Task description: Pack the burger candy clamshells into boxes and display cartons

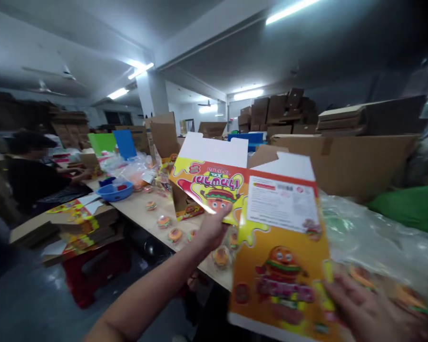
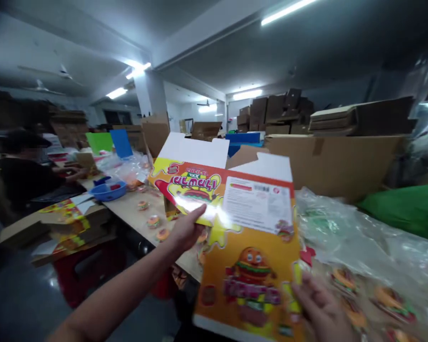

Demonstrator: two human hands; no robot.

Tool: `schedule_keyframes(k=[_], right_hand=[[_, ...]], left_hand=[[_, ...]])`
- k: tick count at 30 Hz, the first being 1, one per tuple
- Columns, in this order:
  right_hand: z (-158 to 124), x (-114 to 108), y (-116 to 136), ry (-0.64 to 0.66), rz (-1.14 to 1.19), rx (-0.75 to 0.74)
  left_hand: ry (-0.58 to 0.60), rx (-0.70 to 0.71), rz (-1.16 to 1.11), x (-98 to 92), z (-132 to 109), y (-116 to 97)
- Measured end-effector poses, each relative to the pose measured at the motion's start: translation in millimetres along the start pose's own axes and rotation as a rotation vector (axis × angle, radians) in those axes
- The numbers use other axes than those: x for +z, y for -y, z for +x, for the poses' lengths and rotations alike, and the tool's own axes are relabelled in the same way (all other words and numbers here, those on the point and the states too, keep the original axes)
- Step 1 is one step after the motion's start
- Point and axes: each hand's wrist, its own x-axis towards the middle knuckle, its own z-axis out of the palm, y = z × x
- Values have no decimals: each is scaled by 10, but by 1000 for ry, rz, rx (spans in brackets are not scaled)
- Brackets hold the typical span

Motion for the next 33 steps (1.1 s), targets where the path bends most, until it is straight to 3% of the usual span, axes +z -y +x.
schedule_keyframes(k=[2,4,6,8,10,13,16,19,23,27,30,31,33], right_hand=[[-78,310,-47,234,10,-7],[-67,532,-25,319,-88,-124],[18,672,58,223,-188,-301],[135,779,174,59,-247,-485],[229,901,285,-31,-252,-631],[247,1145,370,94,-230,-679],[152,1421,327,343,-86,-519],[103,1652,221,475,182,-270],[185,1830,174,488,269,-79],[183,1936,301,431,260,-127],[37,2093,309,513,349,-212],[-22,2184,270,555,389,-233],[-126,2428,159,625,465,-240]], left_hand=[[-79,7,92,-320,-135,-453],[-101,-34,247,-647,-312,-911],[-121,-124,384,-918,-529,-1238],[-152,-182,438,-1097,-754,-1348],[-148,-235,434,-1185,-954,-1252],[-66,-356,410,-1193,-1153,-931],[-40,-416,407,-1143,-1213,-669],[-77,-421,375,-1107,-1186,-565],[-35,-497,144,-1074,-1123,-575],[-30,-475,-33,-1146,-1040,-624],[-201,-513,275,-1443,-1017,-666],[-301,-481,457,-1587,-1023,-687],[-506,-287,855,-1890,-1045,-752]])
